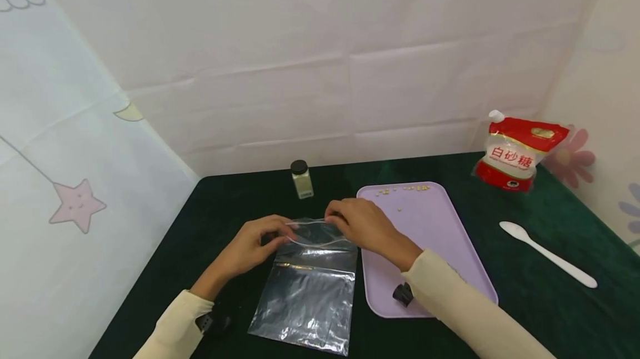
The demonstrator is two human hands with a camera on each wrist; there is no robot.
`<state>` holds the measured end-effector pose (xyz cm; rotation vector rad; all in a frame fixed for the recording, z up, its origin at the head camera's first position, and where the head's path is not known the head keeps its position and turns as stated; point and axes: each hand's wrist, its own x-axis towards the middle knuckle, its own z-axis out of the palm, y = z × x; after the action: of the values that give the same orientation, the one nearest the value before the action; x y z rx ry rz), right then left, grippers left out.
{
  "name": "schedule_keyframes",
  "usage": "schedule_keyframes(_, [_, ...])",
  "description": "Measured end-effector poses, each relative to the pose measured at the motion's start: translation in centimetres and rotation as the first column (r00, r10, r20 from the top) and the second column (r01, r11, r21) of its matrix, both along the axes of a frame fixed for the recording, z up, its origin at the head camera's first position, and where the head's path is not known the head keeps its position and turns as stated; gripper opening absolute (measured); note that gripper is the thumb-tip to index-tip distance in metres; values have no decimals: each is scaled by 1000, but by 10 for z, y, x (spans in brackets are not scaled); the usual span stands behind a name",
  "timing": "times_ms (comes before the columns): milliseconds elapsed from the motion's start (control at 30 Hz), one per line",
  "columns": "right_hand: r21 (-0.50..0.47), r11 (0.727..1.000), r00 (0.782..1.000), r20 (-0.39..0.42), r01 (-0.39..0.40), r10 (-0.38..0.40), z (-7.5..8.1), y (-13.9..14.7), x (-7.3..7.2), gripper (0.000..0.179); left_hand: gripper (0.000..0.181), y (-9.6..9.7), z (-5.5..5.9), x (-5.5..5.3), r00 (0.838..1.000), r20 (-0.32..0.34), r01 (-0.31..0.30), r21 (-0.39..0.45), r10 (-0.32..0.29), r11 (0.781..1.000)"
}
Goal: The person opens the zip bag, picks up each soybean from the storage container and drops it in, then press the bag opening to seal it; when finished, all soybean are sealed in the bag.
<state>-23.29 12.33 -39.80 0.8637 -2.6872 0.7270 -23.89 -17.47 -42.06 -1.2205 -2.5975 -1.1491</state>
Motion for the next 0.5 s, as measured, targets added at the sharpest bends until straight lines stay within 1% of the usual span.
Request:
schedule_keyframes(167, [-43, 999, 998, 63, 32, -30, 1, 8, -3, 17, 16, 2, 1, 0, 1000, -20, -11, 17, 11, 1000])
schedule_keyframes(300, [-130, 989, 988, 146, 69, -50, 6, 30, -15, 19, 17, 2, 0, 1, 1000, -27, -16, 22, 17, 1000])
schedule_keyframes(400, [-183, 977, 973, 223, 109, -67, 5, 56, -26, 19, 17, 2, 1, 2, 1000, -12, -22, 13, 22, 1000])
schedule_keyframes(433, [-191, 974, 966, 247, 121, -72, 4, 65, -30, 20, 17, 2, 1, 3, 1000, -4, -24, 9, 24, 1000])
schedule_keyframes(500, [-186, 971, 947, 307, 152, -90, 0, 83, -36, 19, 17, 2, 1, 3, 1000, 7, -25, 2, 25, 1000])
